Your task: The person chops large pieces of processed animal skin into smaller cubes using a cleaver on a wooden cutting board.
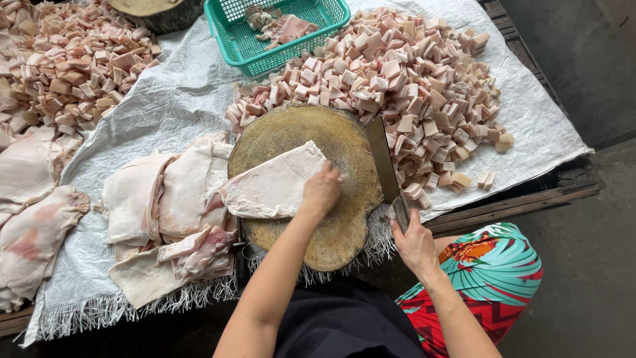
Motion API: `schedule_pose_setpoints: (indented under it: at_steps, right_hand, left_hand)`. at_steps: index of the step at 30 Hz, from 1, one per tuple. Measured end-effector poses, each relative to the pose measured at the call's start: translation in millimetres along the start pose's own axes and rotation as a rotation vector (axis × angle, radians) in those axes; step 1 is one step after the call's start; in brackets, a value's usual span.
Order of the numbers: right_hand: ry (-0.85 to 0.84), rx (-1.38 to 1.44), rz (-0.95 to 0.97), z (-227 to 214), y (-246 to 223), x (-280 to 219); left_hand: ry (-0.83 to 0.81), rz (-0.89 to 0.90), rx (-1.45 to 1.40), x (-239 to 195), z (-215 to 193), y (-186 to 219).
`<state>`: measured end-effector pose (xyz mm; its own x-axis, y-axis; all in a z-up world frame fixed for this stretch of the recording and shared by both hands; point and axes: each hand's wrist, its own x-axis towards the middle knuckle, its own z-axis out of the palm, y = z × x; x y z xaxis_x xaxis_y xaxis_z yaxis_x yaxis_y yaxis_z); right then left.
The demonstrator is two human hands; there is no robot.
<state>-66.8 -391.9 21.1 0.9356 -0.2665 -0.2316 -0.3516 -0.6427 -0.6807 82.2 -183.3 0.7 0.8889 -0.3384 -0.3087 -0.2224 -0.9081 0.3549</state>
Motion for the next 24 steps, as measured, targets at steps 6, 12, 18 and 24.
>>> schedule_pose_setpoints:
  at_steps: [6, 12, 18, 24]
  right_hand:
    - [-0.011, 0.051, -0.016, 1, 5, 1]
    - [-0.016, 0.062, -0.009, -4, -3, -2]
    - [-0.191, 0.125, 0.18, -25, -36, -28]
    - [-0.181, 0.169, -0.17, -5, -55, -74]
  left_hand:
    - [0.132, -0.053, -0.733, 4, 3, -75]
    - [0.219, -0.174, -1.152, -39, 3, -90]
    - [0.236, -0.303, -1.459, -75, 25, -100]
    - [0.213, -0.377, -0.968, -89, 20, -91]
